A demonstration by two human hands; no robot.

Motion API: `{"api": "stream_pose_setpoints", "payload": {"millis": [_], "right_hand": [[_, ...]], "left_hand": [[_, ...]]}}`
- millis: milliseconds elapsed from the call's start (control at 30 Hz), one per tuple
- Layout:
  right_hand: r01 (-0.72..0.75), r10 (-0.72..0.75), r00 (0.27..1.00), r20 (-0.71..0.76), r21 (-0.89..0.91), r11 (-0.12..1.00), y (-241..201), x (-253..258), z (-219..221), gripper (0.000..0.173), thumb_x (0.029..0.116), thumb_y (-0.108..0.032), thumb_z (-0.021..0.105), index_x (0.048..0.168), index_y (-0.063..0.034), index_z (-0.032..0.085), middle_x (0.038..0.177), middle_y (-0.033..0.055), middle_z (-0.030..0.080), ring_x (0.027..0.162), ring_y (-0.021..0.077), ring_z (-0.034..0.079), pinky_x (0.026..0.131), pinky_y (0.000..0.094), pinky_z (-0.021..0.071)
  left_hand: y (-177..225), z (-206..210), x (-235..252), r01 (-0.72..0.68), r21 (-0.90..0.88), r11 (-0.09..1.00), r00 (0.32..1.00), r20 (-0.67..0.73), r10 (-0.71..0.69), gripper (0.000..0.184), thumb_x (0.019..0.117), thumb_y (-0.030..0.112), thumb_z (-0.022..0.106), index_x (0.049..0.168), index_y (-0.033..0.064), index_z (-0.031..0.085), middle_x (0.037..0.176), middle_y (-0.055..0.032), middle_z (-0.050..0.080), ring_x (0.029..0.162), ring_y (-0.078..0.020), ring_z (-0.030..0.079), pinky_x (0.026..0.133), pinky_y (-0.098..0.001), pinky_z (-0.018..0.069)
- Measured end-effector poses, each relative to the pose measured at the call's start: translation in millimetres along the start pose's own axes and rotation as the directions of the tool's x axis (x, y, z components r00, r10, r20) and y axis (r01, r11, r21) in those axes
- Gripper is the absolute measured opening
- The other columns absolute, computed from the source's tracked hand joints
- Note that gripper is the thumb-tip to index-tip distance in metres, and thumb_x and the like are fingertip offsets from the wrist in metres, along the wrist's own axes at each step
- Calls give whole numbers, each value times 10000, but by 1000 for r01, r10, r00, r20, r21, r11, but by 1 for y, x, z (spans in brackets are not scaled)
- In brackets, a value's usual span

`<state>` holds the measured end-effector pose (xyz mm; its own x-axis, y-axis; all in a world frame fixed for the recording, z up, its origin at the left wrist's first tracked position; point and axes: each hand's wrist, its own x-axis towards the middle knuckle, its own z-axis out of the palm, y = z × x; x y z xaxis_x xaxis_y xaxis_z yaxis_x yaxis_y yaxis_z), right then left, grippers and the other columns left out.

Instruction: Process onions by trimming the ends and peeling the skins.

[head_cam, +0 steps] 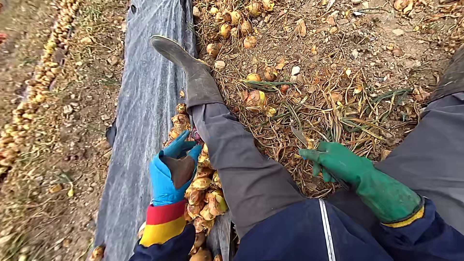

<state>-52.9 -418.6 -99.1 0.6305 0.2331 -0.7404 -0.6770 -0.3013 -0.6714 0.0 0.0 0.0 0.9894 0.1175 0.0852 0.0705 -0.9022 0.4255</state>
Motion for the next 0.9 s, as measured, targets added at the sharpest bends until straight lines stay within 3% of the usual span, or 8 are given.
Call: {"api": "stream_pose_setpoints", "payload": {"millis": [133, 233, 300, 400, 500, 600, 767, 900], "right_hand": [[25, -20, 998, -56, 81, 996, 8, 3, 4, 632, 939, -717, 570, 1110, -119, 680, 776, 82, 744, 515, 218, 662, 481, 354, 569], [36, -20, 994, -109, 143, 989, 9, 2, -4, 613, 951, -705, 562, 1141, -136, 686, 788, 93, 752, 524, 232, 669, 482, 361, 567], [46, -19, 987, -161, 169, 985, 13, 1, -10, 596, 973, -691, 536, 1155, -148, 701, 790, 92, 758, 524, 238, 675, 478, 365, 569], [54, 3, 975, -224, 245, 968, 21, 2, -15, 585, 984, -679, 527, 1174, -152, 696, 796, 99, 757, 518, 245, 672, 465, 362, 566], [52, 19, 969, -246, 278, 959, 22, 2, -16, 555, 996, -652, 532, 1160, -148, 696, 788, 104, 752, 534, 251, 682, 485, 367, 579], [54, 17, 970, -244, 280, 958, 17, 3, -14, 566, 991, -660, 536, 1181, -150, 693, 786, 102, 749, 539, 251, 683, 493, 372, 585], [86, -11, 966, -259, 280, 956, 20, 1, -12, 588, 981, -673, 537, 1180, -137, 673, 799, 96, 752, 540, 237, 686, 481, 344, 577], [128, -43, 965, -258, 322, 938, 23, -3, -14, 553, 998, -659, 522, 1262, -199, 681, 817, 101, 751, 544, 242, 676, 487, 351, 576]], "left_hand": [[78, 84, 24, -243, -270, 932, 948, 137, 287, 389, 1034, 150, 553, 1414, 192, 624, 1099, 35, 767, 921, -83, 747, 852, -347, 650], [119, 158, 61, -478, 48, 877, 850, 280, 447, 501, 996, 96, 486, 1475, 205, 579, 1328, 18, 698, 1194, -138, 673, 1043, -430, 543], [146, 182, 81, -541, 316, 780, 796, 491, 353, 533, 956, 75, 540, 1478, 181, 556, 1391, -38, 652, 1199, -267, 667, 940, -552, 563], [167, 198, 99, -561, 478, 675, 776, 589, 228, 416, 876, 48, 652, 1284, 124, 642, 1141, -155, 700, 941, -398, 703, 657, -614, 563], [170, 195, 104, -584, 482, 652, 742, 643, 189, 371, 823, 51, 709, 1181, 139, 661, 1099, -145, 693, 924, -389, 697, 637, -600, 561], [182, 180, 92, -611, 474, 634, 678, 727, 110, 427, 912, 51, 664, 1325, 155, 631, 1275, -171, 655, 1013, -409, 689, 730, -606, 572], [183, 171, 92, -558, 443, 702, 713, 688, 132, 454, 936, 50, 650, 1375, 159, 606, 1288, -165, 656, 1064, -404, 681, 798, -611, 564], [144, 176, 115, -424, 162, 891, 882, 298, 366, 680, 814, 178, 638, 1487, 246, 564, 1141, -42, 747, 1030, -270, 715, 856, -601, 566]]}}
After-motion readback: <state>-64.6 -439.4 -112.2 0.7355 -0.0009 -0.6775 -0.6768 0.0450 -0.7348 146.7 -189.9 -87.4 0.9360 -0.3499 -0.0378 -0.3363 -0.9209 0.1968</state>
